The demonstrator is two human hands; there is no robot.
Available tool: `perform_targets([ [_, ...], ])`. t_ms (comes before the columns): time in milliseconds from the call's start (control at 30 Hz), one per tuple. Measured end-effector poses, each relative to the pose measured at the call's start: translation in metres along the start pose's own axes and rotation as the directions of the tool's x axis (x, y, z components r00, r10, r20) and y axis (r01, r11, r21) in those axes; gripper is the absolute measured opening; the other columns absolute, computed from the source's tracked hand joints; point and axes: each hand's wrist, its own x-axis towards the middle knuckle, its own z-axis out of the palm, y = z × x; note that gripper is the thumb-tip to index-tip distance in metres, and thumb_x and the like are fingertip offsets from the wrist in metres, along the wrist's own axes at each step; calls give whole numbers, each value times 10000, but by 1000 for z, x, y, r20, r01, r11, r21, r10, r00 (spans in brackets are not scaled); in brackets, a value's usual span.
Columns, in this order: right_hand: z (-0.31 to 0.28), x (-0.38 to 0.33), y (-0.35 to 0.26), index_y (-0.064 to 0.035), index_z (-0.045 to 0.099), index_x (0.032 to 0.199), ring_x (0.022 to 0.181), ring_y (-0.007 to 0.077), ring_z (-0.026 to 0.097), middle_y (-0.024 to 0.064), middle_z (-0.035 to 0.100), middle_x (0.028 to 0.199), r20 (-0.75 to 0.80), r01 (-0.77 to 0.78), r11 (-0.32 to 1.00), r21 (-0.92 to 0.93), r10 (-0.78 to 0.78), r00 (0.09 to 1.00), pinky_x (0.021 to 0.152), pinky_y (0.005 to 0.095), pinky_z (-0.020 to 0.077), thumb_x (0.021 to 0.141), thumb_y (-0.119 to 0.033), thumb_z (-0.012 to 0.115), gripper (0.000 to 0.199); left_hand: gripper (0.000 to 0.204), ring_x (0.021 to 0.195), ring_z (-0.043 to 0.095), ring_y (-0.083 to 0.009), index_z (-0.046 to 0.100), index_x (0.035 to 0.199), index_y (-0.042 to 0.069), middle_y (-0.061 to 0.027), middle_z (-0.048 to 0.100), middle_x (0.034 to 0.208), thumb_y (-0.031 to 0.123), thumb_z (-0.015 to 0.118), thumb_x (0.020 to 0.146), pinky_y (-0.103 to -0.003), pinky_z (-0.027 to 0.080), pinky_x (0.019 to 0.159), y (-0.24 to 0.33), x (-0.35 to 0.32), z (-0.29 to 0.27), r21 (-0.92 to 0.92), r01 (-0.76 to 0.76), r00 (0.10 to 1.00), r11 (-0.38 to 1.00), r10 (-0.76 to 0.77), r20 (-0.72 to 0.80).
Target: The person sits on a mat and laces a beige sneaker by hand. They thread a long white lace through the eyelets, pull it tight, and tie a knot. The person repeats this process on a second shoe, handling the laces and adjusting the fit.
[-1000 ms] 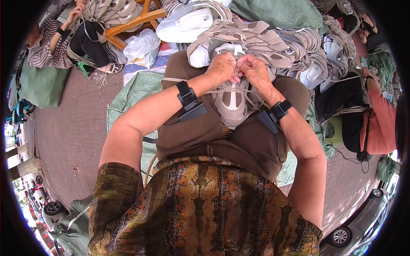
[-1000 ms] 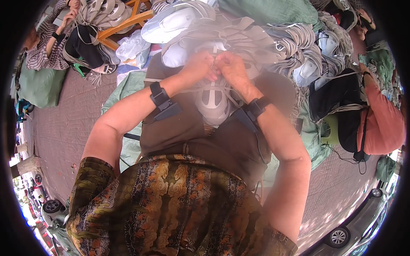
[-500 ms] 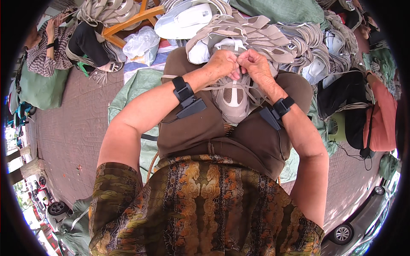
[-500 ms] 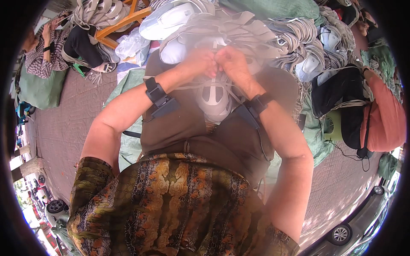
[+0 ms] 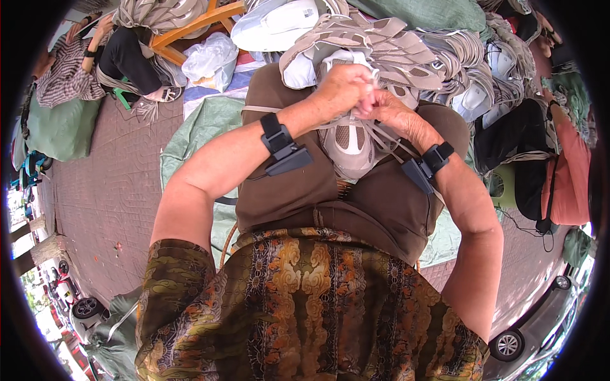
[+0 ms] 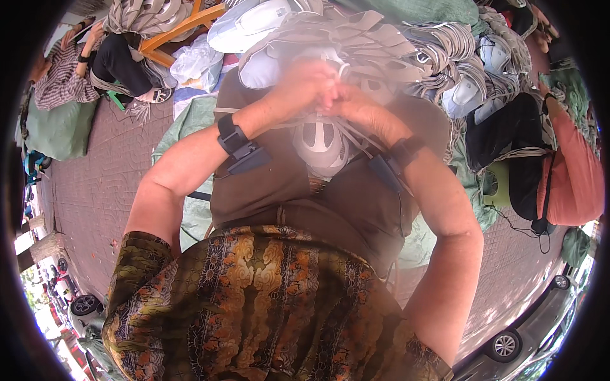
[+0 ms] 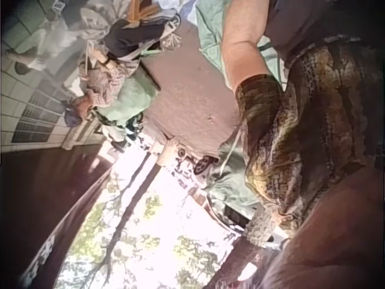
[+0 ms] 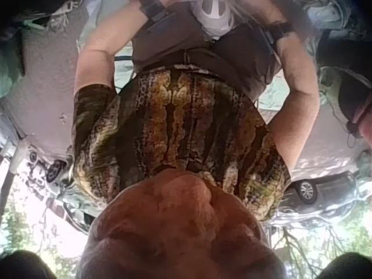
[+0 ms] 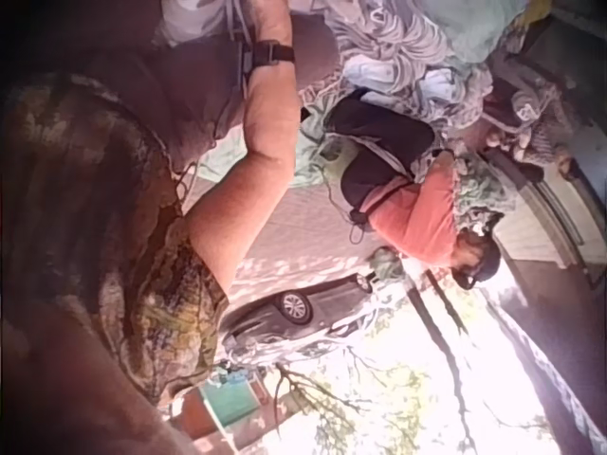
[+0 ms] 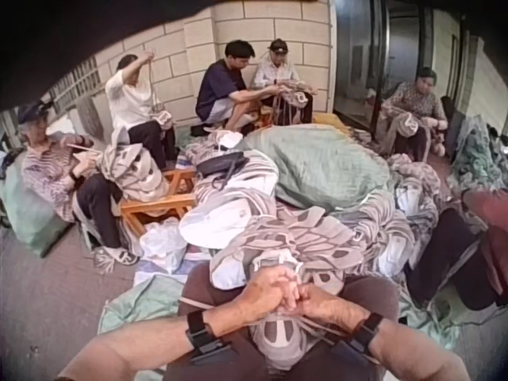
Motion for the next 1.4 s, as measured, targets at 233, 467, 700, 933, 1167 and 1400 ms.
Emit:
perform_targets([
  [233, 1, -10, -13, -70, 667, 1021, 978, 119, 525, -11, 622, 994, 71, -104, 990, 93, 98, 993, 932, 277, 374, 857, -275, 679, 262, 121, 545, 630, -180, 587, 914, -21, -130, 638, 673, -5, 508, 824, -305, 521, 511, 76, 23, 16, -109, -289, 957, 951, 284, -55],
  [467, 1, -9, -9, -64, 658, 920, 773, 77, 505, -18, 611, 874, 42, -30, 994, -105, 35, 999, 754, 252, 441, 939, -372, 552, 326, 84, 602, 605, -155, 543, 957, -2, -91, 614, 740, 46, 488, 916, -277, 521, 570, 84, 39, -11, -175, -260, 965, 950, 263, -5],
  [700, 11, 1, 0, -42, 616, 765, 579, 86, 506, 31, 612, 739, -83, -11, 1000, -10, 11, 996, 589, 249, 465, 975, -361, 472, 408, 207, 656, 641, -159, 594, 1041, 24, -107, 674, 858, 112, 547, 859, -294, 503, 621, 103, -20, -3, 734, -201, 874, 648, 457, -165],
  [933, 25, 11, -22, -44, 553, 687, 517, 110, 526, 33, 552, 614, -165, -132, 991, -16, 127, 978, 499, 242, 461, 950, -385, 484, 436, 378, 1081, 514, -280, 547, 1093, 22, -136, 543, 1113, 11, 601, 719, -363, 475, 819, -1, -105, 29, 808, -557, 809, 191, 344, 477],
  [1167, 27, -11, -83, -46, 515, 627, 489, 107, 525, 26, 516, 569, -145, -102, 928, -358, 52, 988, 477, 245, 415, 954, -388, 480, 474, 449, 1226, 431, -310, 535, 1171, -30, -161, 527, 1239, -44, 541, 722, -388, 412, 979, -18, -94, 32, 832, -480, 873, 278, 61, 483],
  [1400, 35, -43, -179, -70, 502, 605, 466, 88, 492, -4, 475, 543, -15, 277, 848, -452, -318, 948, 466, 227, 370, 963, -378, 490, 472, 500, 1269, 403, -306, 507, 1215, -61, -169, 497, 1300, -68, 534, 715, -373, 390, 1033, -19, -99, 28, 834, -502, 859, 229, 24, 511],
])
